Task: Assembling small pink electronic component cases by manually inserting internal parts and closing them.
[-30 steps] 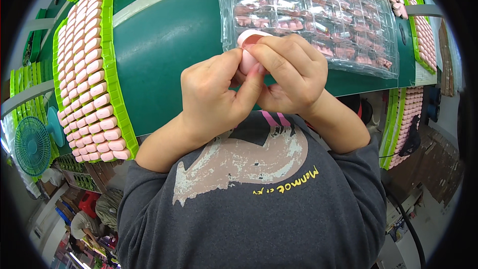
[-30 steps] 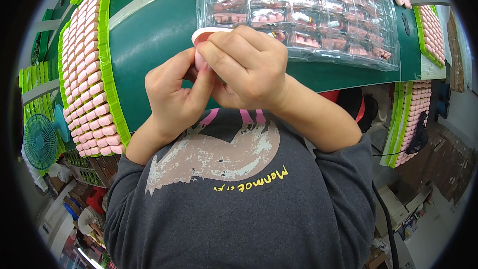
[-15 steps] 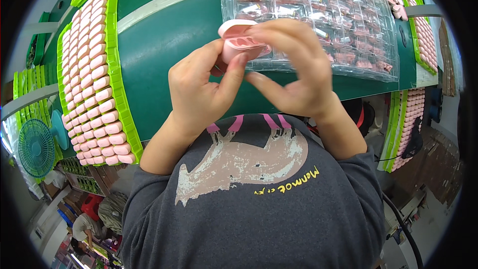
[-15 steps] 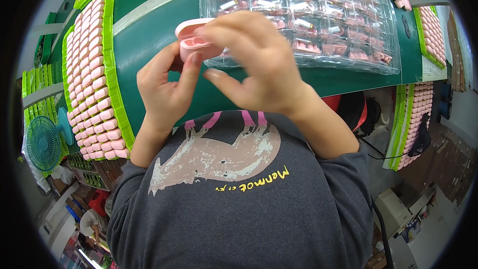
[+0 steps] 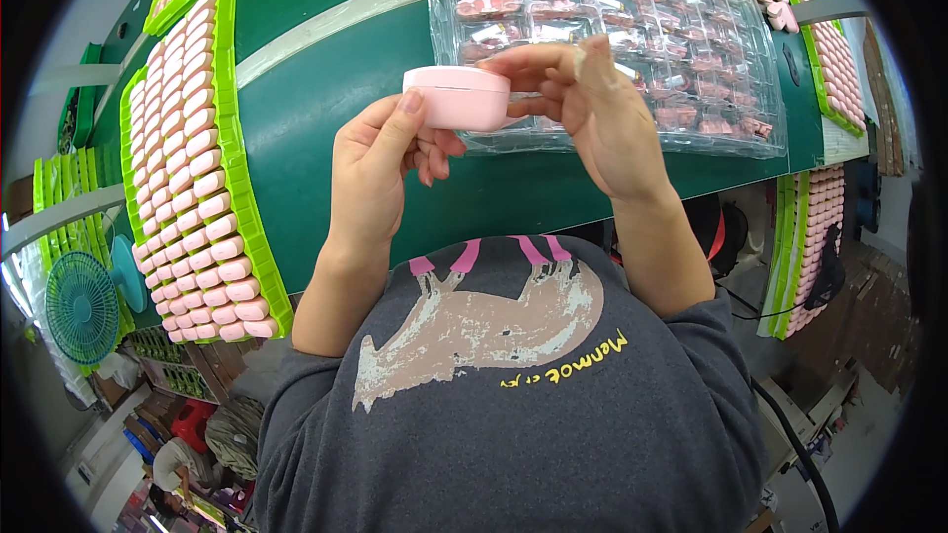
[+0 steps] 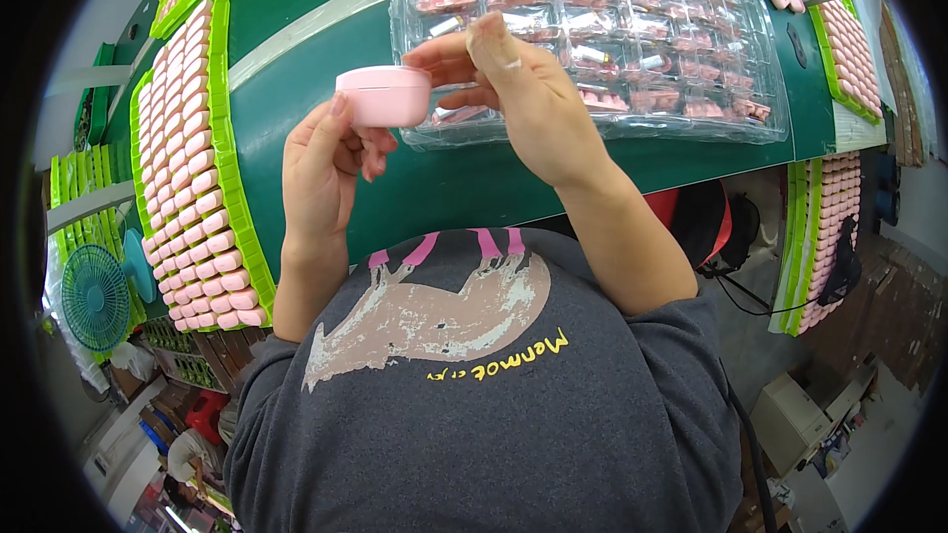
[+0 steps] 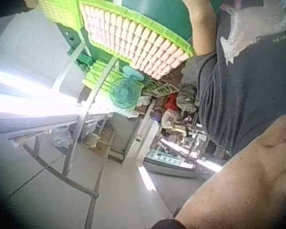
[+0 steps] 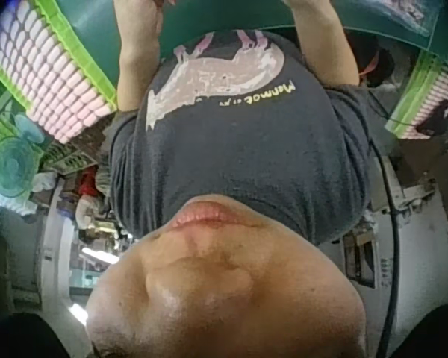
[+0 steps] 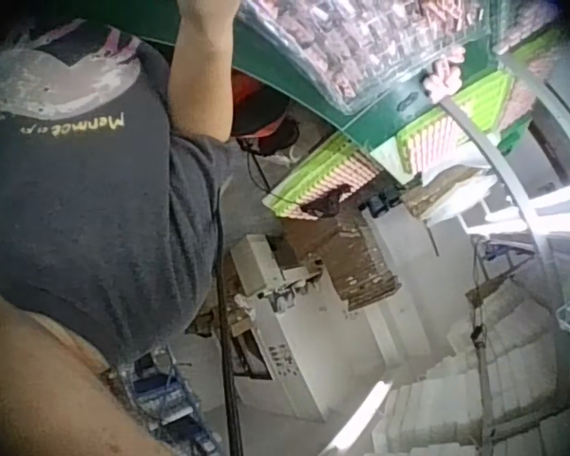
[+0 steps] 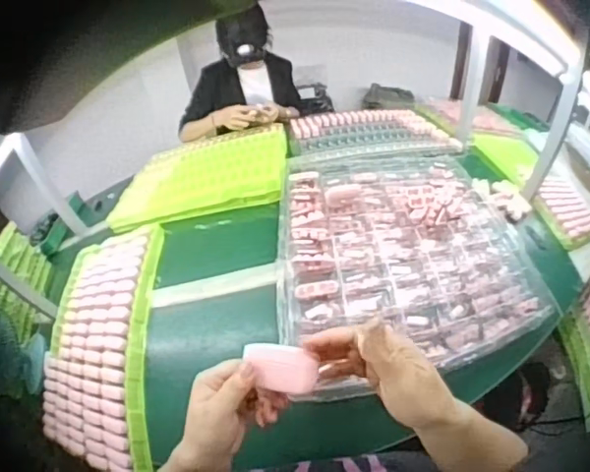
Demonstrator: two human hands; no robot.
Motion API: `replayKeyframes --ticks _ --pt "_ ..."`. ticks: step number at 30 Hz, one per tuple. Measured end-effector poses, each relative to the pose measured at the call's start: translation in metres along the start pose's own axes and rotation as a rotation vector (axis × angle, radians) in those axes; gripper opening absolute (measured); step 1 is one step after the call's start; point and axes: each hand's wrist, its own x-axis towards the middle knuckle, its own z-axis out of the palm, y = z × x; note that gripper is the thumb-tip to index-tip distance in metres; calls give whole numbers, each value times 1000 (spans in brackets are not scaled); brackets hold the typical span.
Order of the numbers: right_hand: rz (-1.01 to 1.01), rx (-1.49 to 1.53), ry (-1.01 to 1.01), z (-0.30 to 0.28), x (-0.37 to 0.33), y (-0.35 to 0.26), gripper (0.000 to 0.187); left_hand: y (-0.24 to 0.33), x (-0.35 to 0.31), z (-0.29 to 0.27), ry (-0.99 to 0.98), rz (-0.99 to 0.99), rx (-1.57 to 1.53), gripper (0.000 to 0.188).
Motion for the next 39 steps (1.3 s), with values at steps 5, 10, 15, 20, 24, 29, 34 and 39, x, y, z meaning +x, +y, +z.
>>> replayKeyframes --ticks 5,10,15,20,24,29,34,39 --pt "-7 -329 -107 6 -4 -11 45 -4 -8 0 -15 9 198 27" --pt "-15 -726 -300 32 -14 -14 73 27 -22 -11 -335 338 842 60" --pt "-140 -915 -294 33 -9 -24 76 55 -51 -101 -55 330 1186 38" --pt "-40 -828 -196 24 -9 -30 68 133 -90 -321 850 248 1696 21" --pt "-21 -771 -123 21 -13 -31 65 131 -113 -470 997 -34 1725 30" --pt "-67 -868 -168 8 -3 -36 51 100 -164 -561 864 -93 1676 23" --pt "-15 -890 4 -28 -5 -51 50 107 -127 -532 818 -144 1649 22" --pt "71 -926 149 -61 22 -72 42 98 -132 -548 795 -271 1627 27"
